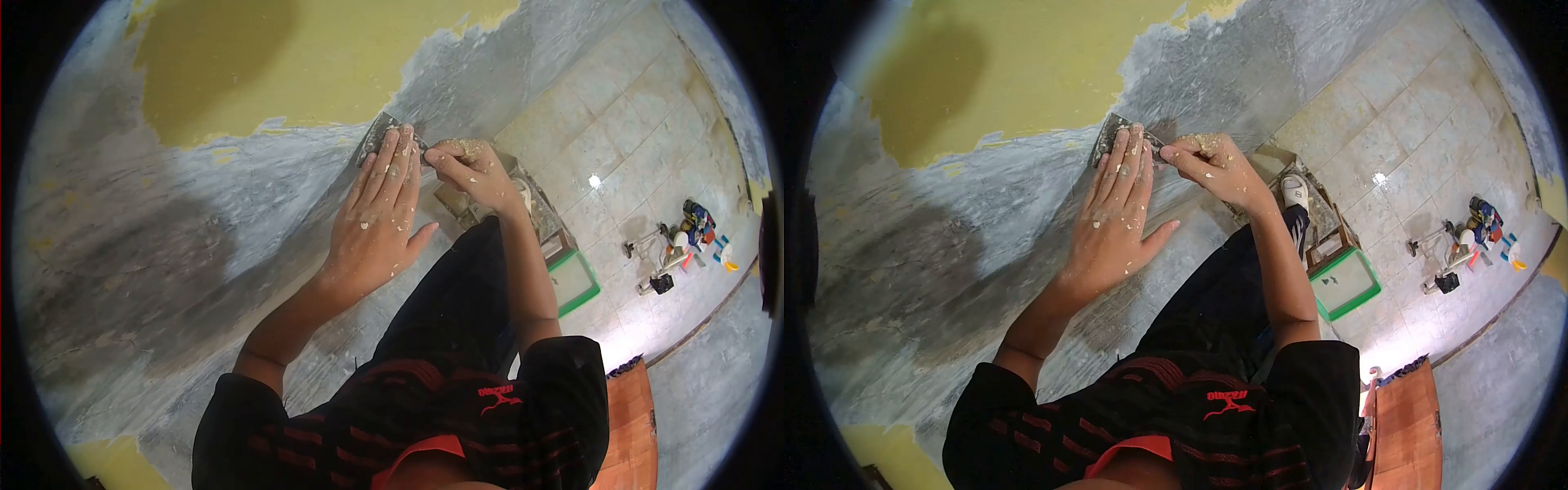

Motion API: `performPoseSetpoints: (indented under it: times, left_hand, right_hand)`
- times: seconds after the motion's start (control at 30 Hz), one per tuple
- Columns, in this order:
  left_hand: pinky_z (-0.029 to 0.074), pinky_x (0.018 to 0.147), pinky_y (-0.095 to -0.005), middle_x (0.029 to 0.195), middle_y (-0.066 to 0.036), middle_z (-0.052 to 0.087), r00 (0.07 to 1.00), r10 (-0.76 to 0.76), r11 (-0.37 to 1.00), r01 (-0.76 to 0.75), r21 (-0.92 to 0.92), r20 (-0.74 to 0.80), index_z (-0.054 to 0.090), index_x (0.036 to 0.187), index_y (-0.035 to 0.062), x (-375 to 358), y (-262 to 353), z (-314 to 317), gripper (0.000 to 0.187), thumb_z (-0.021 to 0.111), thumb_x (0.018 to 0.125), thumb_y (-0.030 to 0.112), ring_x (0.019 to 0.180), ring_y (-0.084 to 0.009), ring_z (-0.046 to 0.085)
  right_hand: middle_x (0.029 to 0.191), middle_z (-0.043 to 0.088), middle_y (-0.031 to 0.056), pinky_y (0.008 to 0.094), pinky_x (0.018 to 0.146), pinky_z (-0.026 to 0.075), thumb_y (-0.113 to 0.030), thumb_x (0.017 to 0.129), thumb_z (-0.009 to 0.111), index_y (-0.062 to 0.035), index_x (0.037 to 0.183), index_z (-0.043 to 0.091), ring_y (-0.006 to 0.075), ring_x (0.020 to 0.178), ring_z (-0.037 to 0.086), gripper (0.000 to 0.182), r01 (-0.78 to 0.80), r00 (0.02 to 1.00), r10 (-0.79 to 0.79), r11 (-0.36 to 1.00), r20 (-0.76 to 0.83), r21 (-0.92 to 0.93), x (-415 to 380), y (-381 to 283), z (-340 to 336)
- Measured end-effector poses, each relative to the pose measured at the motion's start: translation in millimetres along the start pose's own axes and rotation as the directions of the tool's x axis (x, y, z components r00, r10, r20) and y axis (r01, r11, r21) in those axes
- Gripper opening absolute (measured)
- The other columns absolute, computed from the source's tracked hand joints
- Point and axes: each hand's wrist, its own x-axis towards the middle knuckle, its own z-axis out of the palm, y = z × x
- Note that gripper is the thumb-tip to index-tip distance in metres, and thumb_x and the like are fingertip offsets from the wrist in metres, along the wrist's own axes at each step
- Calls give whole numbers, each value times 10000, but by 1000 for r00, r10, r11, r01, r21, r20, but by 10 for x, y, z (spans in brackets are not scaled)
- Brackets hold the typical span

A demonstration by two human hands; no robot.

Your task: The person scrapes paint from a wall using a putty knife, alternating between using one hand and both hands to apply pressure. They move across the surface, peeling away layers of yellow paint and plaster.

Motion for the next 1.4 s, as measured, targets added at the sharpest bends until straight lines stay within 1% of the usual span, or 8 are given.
performPoseSetpoints:
  times: [0.37, 0.43, 0.57, 0.63, 0.77, 1.0, 1.2, 1.4]
  left_hand:
    - [211, 1317, -527, 1745, -257, 245, 1000, -7, 998, 7, 62, -10, 298, 1646, -74, -32, -52, 1, 965, 746, 946, 415, 1641, -407, 190]
    - [203, 1309, -552, 1742, -262, 251, 999, -12, 992, 16, 122, -29, 305, 1645, -73, -39, -36, -50, 972, 738, 946, 445, 1639, -412, 195]
    - [200, 1299, -567, 1741, -266, 257, 985, -73, 945, 118, 306, -153, 318, 1641, -75, -133, 3, -409, 980, 734, 941, 471, 1638, -417, 202]
    - [199, 1296, -565, 1735, -270, 270, 993, -41, 956, 72, 284, -113, 334, 1635, -74, -155, 24, -409, 977, 729, 940, 488, 1638, -413, 209]
    - [205, 1308, -528, 1732, -268, 281, 1000, 4, 999, -4, 44, 3, 343, 1628, -79, -144, -11, -205, 987, 753, 921, 474, 1639, -390, 218]
    - [206, 1307, -531, 1731, -279, 272, 1000, 9, 998, -8, 61, -19, 322, 1632, -85, -96, -6, -132, 1006, 771, 916, 460, 1634, -406, 226]
    - [207, 1303, -544, 1730, -281, 272, 1000, -3, 999, 2, 39, 19, 312, 1639, -83, -90, 2, -164, 1005, 758, 932, 476, 1632, -413, 227]
    - [205, 1306, -538, 1739, -276, 254, 1000, -10, 999, 9, 51, 24, 295, 1647, -78, -91, -5, -184, 1023, 752, 932, 494, 1635, -406, 217]
  right_hand:
    - [633, 514, -56, 278, 534, 335, -275, 1050, 723, -22, 937, 811, 45, 597, 441, 291, -54, 998, 50, 993, 37, 106, 111, 91, 27]
    - [624, 526, -53, 283, 517, 328, -257, 1046, 723, -26, 918, 809, 43, 581, 433, 278, 159, 987, -158, 984, -16, 87, 175, 35, 157]
    - [624, 513, -40, 260, 505, 306, -233, 1083, 671, -32, 828, 707, 45, 568, 421, 327, 267, 959, -282, 938, 39, 222, 443, -415, 478]
    - [601, 505, -52, 286, 502, 320, -231, 1060, 703, -35, 931, 787, 41, 559, 422, 249, 163, 981, -170, 984, 99, 71, 287, -406, 375]
    - [595, 476, -64, 269, 502, 300, -275, 1083, 676, -29, 884, 762, 39, 550, 406, 328, -111, 993, 98, 973, 72, 204, -34, -220, 240]
    - [595, 473, -66, 269, 506, 293, -294, 1079, 684, -10, 898, 758, 36, 550, 396, 346, -69, 991, 53, 989, 119, 130, 56, -166, 119]
    - [603, 481, -60, 274, 507, 299, -292, 1079, 683, -9, 863, 752, 36, 557, 405, 362, -84, 996, 71, 963, 61, 257, -97, -141, 249]
    - [615, 511, -50, 268, 512, 317, -291, 1074, 692, -27, 881, 766, 34, 570, 423, 335, -33, 999, 27, 992, 47, 122, -15, -185, 224]
